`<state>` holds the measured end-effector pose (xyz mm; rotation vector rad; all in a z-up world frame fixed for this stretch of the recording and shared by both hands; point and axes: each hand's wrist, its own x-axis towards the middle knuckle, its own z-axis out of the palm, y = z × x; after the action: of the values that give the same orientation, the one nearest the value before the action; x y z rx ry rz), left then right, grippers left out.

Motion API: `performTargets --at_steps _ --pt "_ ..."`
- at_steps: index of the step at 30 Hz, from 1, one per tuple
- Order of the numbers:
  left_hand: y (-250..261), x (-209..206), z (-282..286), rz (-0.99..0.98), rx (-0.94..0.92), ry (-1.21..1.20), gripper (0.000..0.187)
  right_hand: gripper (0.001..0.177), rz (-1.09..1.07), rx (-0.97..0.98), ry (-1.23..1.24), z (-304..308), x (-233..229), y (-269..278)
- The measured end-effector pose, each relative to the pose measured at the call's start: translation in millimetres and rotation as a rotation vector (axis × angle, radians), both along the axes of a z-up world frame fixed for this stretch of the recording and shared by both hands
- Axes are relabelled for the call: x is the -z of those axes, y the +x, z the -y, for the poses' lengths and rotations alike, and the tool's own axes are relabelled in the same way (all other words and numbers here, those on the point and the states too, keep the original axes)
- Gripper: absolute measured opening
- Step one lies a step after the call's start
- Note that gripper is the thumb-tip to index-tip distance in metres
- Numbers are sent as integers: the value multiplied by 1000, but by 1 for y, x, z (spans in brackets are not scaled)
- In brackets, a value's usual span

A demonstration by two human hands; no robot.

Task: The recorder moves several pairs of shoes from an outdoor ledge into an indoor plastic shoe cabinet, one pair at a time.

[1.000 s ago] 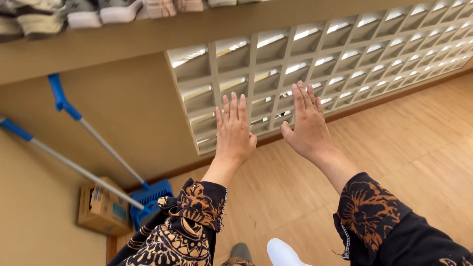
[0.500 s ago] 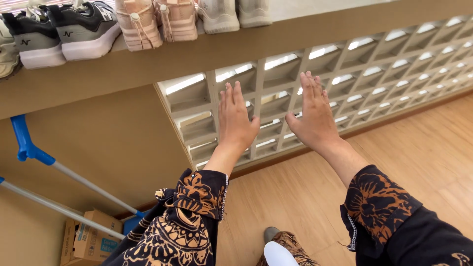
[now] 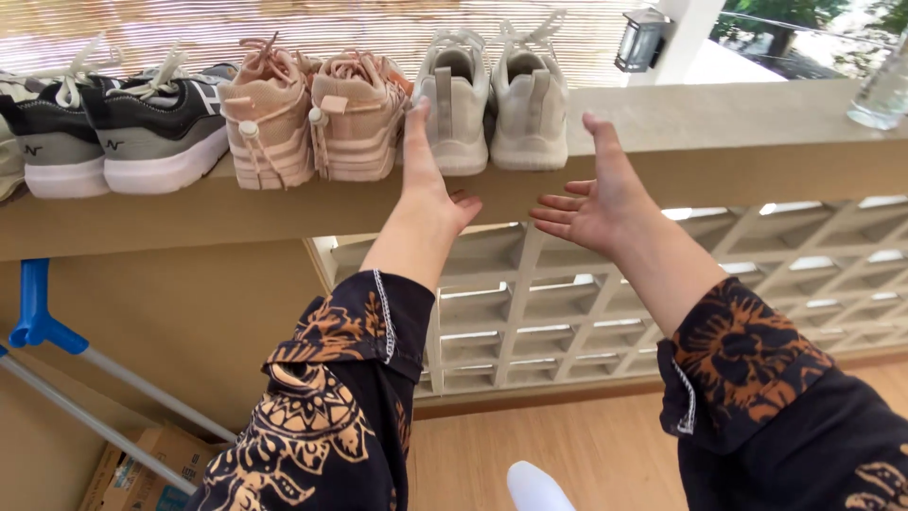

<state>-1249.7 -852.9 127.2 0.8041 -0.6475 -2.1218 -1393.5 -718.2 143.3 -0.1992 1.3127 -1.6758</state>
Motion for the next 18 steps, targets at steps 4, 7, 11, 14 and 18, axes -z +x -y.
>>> performTargets --at_steps 4,7,11,14,18 --pt "-9 -27 15 -44 -34 43 107 127 208 -45 -25 35 -26 -12" --pt "-19 -30 28 -10 -52 99 82 106 123 -165 1 54 -35 -16" --pt "-25 -20 39 -240 -123 117 57 87 66 -145 127 61 -39 -13" --pt "-18 -23 34 -217 -148 105 54 79 97 -146 115 58 -42 -10" --pt "-12 -33 20 -133 -208 121 56 74 189 -111 74 55 -42 -12"
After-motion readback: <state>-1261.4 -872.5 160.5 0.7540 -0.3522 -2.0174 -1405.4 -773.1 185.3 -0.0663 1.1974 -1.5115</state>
